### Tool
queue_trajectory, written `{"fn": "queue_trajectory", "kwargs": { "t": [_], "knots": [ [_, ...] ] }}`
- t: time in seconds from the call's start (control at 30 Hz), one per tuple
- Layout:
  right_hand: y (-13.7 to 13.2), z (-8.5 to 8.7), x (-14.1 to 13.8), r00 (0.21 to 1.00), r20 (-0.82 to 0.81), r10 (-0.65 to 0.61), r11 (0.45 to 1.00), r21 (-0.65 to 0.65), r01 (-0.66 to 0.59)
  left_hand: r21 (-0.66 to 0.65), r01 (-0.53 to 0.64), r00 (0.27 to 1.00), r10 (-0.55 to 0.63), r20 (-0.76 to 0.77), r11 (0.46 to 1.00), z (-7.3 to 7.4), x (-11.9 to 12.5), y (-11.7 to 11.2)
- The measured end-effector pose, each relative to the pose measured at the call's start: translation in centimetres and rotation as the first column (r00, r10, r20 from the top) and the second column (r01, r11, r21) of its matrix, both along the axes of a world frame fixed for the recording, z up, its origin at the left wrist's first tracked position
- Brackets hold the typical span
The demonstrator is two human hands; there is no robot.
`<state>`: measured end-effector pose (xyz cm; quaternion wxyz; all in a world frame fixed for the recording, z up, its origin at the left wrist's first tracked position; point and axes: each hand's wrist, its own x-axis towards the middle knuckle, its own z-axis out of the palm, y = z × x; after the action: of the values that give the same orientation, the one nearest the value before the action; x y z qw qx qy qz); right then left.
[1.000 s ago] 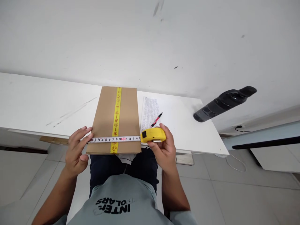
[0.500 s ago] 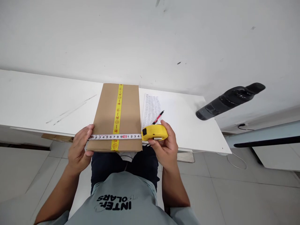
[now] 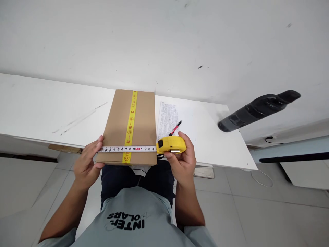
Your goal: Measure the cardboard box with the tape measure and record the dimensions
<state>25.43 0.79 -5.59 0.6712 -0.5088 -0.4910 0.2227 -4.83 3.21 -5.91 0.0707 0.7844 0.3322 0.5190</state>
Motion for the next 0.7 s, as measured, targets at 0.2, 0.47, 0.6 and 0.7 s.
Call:
{"fn": "queue_trajectory", "kwargs": {
  "t": [0.2, 0.47, 0.6, 0.7],
  "knots": [
    [-0.1, 0.0, -0.3, 0.994, -0.106, 0.019, 1.0, 0.027, -0.017, 0.243, -0.15, 0.988, 0.138, 0.066, 0.958, 1.0, -0.9, 0.9],
    [-4.4, 0.7, -0.5, 0.939, -0.227, 0.257, 0.964, -0.008, -0.266, 0.442, 0.044, 0.976, 0.055, -0.209, 0.896, 4.5, 1.7, -3.9],
    [-5.9, -0.2, -1.8, 0.853, -0.342, 0.393, 0.904, -0.028, -0.428, 0.473, 0.175, 0.954, -0.031, -0.297, 0.863, 3.8, 6.4, -3.8],
    [-6.8, -1.7, -2.1, 0.775, -0.48, 0.411, 0.864, -0.064, -0.499, 0.449, 0.224, 0.96, -0.118, -0.253, 0.865, 2.1, 9.5, -2.8]
  ]
}}
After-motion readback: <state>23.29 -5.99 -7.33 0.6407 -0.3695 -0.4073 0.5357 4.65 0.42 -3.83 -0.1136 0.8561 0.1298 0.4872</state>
